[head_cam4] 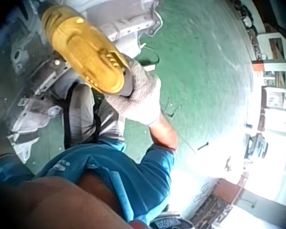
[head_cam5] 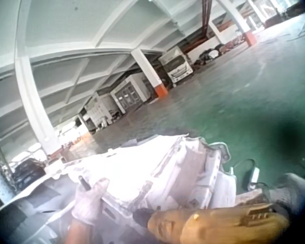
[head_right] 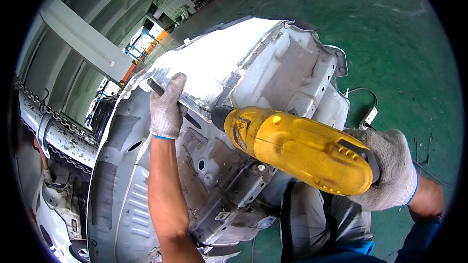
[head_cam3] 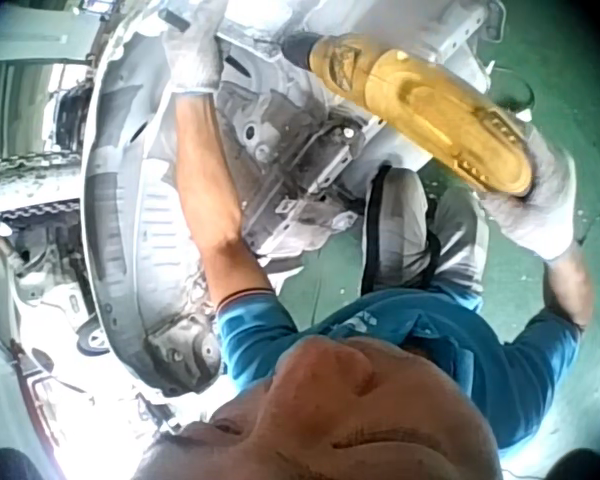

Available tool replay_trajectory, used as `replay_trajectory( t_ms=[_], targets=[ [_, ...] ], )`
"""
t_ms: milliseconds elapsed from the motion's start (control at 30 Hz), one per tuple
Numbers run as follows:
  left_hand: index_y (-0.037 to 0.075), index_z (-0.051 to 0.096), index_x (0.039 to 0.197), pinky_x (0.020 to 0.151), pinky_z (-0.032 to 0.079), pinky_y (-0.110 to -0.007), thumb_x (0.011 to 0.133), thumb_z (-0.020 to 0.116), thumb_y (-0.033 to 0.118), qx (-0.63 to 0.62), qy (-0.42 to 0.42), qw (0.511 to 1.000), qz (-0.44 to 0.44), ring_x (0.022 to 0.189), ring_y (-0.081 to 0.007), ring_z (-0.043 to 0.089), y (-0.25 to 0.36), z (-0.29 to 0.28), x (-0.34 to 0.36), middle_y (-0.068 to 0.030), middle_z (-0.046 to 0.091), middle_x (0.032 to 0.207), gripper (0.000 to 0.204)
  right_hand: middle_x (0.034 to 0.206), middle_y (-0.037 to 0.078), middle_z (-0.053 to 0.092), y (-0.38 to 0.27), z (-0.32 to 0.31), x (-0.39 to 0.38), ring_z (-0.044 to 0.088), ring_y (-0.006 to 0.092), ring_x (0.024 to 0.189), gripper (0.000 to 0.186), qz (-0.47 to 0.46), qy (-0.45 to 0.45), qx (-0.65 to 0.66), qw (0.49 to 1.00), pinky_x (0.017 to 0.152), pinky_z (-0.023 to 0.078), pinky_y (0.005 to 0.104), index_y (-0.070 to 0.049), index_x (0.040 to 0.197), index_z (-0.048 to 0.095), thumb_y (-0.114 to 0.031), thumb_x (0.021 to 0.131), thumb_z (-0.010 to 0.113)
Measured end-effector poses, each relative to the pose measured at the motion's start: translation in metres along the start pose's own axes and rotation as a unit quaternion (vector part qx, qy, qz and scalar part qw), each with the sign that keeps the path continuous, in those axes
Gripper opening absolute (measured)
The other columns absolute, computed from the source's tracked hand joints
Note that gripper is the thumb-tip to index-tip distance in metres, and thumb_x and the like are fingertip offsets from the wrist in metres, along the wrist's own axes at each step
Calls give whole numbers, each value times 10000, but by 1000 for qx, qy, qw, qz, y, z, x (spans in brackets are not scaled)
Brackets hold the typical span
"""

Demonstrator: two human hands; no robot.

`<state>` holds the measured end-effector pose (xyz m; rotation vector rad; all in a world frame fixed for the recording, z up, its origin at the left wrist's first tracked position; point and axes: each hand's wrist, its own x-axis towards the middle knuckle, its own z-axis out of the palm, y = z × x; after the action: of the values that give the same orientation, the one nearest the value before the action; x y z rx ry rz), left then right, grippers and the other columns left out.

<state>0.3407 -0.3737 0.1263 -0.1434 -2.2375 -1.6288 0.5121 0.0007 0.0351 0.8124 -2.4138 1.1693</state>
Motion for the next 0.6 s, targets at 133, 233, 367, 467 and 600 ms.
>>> replay_trajectory(
  t_ms=[133,233,367,467,600],
  targets=[
    [-24,703,1149,450,375,-232,904,761,268,0,10,1000,-22,546,-78,545,-2,-5,-4,-30,685,828,385,1014,151,749,-8,-2,8,760,283,854,747,27,-40,-20,999,833,602,350,8,1259,628,-393,696,913],
    [-40,696,1155,462,398,-234,906,758,263,13,-1,1000,-20,575,-86,567,-3,-5,-3,-43,690,855,397,1030,163,743,-13,-15,21,756,289,861,767,22,-74,-11,997,846,603,358,13,1255,628,-411,687,920],
    [-53,694,1162,483,418,-234,915,752,245,-31,6,999,-1,602,-90,578,5,4,1,-56,690,888,392,1046,175,727,-29,-39,31,735,319,911,736,14,-86,-31,996,857,590,375,9,1243,633,-374,677,907],
    [-55,696,1159,499,425,-231,917,752,237,7,17,1000,0,607,-88,578,5,0,-2,-52,688,875,383,1045,182,723,-39,-39,39,726,342,939,623,0,-88,-43,995,833,588,372,-25,1253,627,-237,703,829],
    [-54,700,1155,498,420,-231,920,752,236,30,10,999,-38,603,-87,572,6,-1,-5,-40,681,852,377,1084,176,727,-50,-46,49,730,319,989,550,-14,-125,-100,987,833,597,356,-46,1260,624,-182,757,799]
  ],
)
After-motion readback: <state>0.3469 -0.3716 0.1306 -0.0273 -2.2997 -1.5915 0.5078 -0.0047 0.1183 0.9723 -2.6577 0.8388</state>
